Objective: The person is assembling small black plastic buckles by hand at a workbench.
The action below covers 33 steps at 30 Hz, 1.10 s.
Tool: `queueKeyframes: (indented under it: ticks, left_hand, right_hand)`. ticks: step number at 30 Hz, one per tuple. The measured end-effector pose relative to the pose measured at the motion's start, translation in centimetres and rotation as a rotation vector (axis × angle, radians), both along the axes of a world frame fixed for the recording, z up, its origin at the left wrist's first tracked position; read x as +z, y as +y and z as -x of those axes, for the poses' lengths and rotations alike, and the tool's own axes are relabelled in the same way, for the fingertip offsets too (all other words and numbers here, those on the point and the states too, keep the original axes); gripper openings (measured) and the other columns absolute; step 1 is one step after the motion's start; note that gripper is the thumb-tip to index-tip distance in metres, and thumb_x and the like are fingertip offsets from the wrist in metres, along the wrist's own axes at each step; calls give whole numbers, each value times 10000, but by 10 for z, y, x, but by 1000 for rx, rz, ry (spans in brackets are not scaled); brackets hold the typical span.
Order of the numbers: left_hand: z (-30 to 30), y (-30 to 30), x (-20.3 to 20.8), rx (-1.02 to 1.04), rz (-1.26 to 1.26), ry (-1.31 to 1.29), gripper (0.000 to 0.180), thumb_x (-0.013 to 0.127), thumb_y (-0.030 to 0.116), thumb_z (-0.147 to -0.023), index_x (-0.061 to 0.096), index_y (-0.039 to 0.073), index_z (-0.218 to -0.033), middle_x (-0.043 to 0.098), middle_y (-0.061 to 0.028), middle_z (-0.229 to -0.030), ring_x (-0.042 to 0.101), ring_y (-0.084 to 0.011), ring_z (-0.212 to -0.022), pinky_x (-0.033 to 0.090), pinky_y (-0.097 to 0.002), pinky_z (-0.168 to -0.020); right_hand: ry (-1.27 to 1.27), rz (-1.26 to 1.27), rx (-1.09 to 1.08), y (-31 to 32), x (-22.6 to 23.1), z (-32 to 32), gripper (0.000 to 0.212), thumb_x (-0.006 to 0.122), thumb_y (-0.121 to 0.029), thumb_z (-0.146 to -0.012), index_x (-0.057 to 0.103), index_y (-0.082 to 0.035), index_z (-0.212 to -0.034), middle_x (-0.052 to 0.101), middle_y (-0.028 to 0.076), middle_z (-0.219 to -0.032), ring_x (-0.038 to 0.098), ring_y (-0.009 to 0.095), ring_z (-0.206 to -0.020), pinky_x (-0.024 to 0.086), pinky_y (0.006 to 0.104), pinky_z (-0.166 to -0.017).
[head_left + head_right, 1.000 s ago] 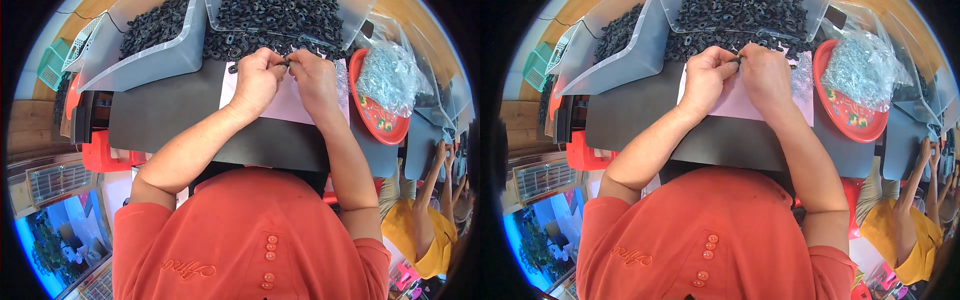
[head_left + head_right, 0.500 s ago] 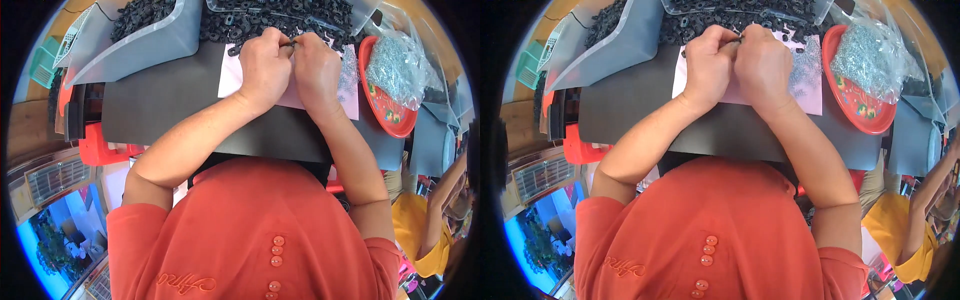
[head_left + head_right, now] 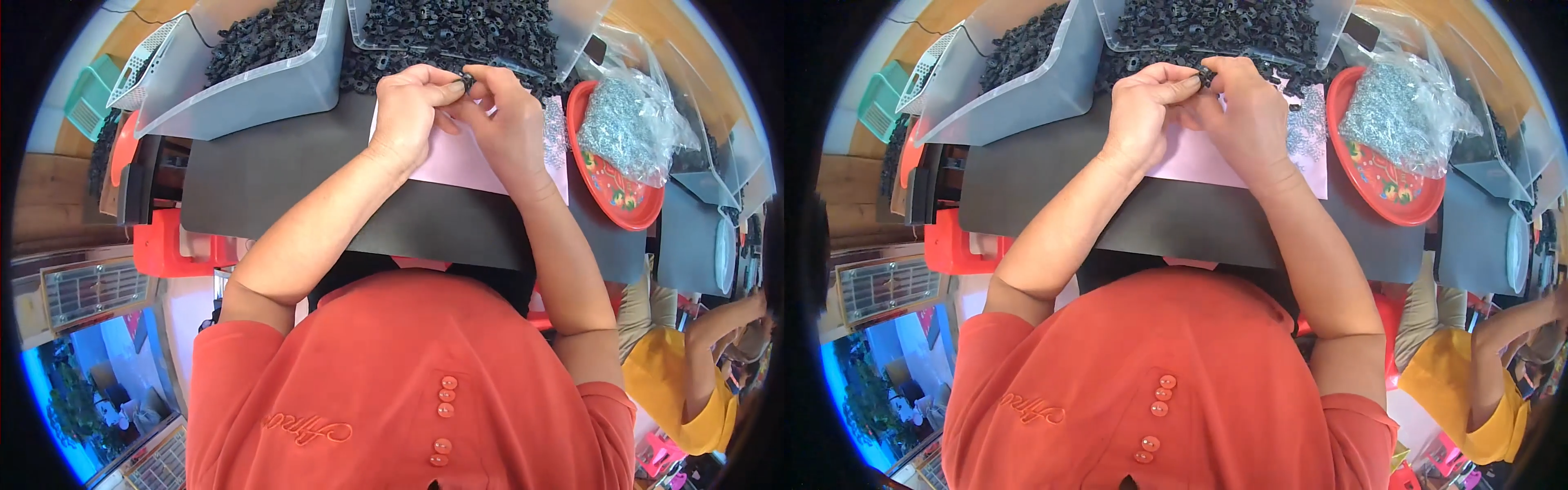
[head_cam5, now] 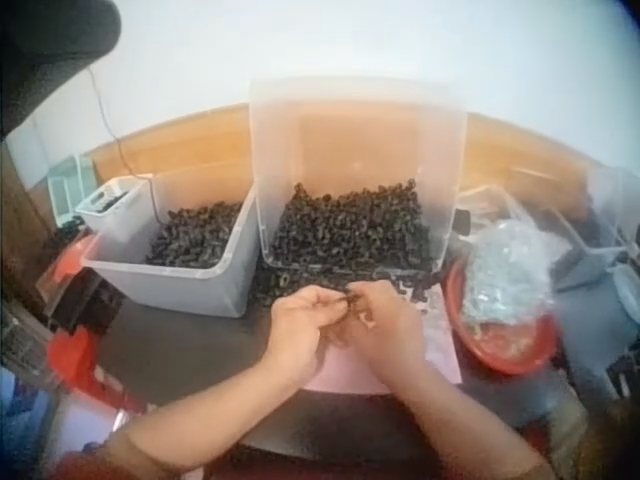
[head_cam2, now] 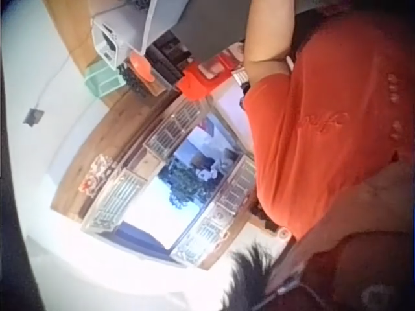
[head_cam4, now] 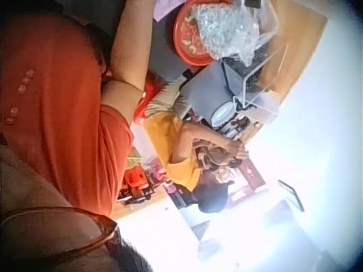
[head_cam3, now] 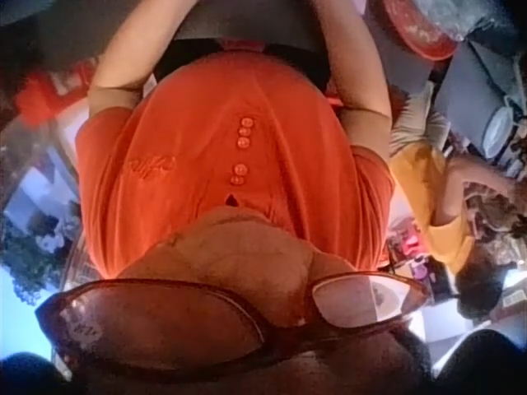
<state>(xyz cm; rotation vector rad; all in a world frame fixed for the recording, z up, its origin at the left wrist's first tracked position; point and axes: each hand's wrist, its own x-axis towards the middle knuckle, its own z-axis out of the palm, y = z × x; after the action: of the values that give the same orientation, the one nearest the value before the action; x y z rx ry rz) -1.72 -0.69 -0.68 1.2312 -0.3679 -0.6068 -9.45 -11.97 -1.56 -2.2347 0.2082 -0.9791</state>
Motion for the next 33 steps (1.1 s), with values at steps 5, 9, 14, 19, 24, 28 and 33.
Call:
queueKeyframes:
  ticks: [5, 9, 14, 19, 24, 28, 33]
  left_hand:
    - [-3, -3, -3, -38, 6, 54, 113, 602, 77, -880, 625, -33, -886, 674, -133, -776, 644, -193, -628, 499, -293, -551]
    - [-5, 0, 1, -104, -8, 106, 117, 636, 66, -847, 622, -48, -865, 660, -137, -724, 647, -203, -585, 487, -270, -474]
    - [-3, 2, -2, -77, -10, 80, 143, 611, 109, -889, 625, -25, -842, 652, -113, -708, 624, -179, -585, 497, -285, -503]
    - [3, 4, 3, -90, 50, 60, 133, 620, 79, -870, 614, -36, -803, 636, -122, -670, 604, -186, -519, 461, -272, -431]
    - [0, 6, 7, -148, 129, -33, 126, 632, 63, -855, 615, -45, -792, 636, -121, -648, 624, -192, -518, 456, -256, -418]
    - [6, 7, 29, 24, 113, -264, 129, 635, 85, -861, 630, -43, -845, 663, -132, -712, 633, -174, -575, 495, -258, -498]
    - [-6, 45, 94, 314, 156, -630, 129, 663, 89, -839, 643, -31, -883, 661, -129, -771, 635, -188, -629, 496, -270, -542]
  right_hand:
    - [-5, 225, -82, -5, -6, -2, 314, 720, -151, -686, 628, -68, -975, 590, 80, -836, 631, 260, -725, 508, 371, -594]
    - [-11, 194, -89, -3, -3, -2, 288, 722, -137, -679, 620, -55, -935, 582, 77, -828, 625, 264, -728, 513, 375, -615]
    - [-47, 253, -90, -2, -8, -5, 279, 718, -113, -662, 619, -49, -915, 574, 72, -817, 616, 264, -733, 509, 364, -615]
    - [-269, 490, -8, -7, -3, -6, 197, 690, -70, -629, 566, -72, -781, 544, 64, -739, 569, 252, -661, 476, 355, -543]
    - [-345, 478, 0, -2, 5, -2, 189, 694, -72, -641, 554, -72, -769, 523, 57, -699, 558, 248, -636, 464, 351, -513]
    - [-324, 200, 71, -11, 11, -4, 401, 790, -130, -647, 621, -42, -999, 583, 59, -783, 595, 183, -645, 498, 287, -557]
    - [-340, -224, -30, -33, 37, 17, 374, 750, -91, -793, 612, -2, -1129, 611, 19, -826, 550, 61, -677, 466, 198, -627]
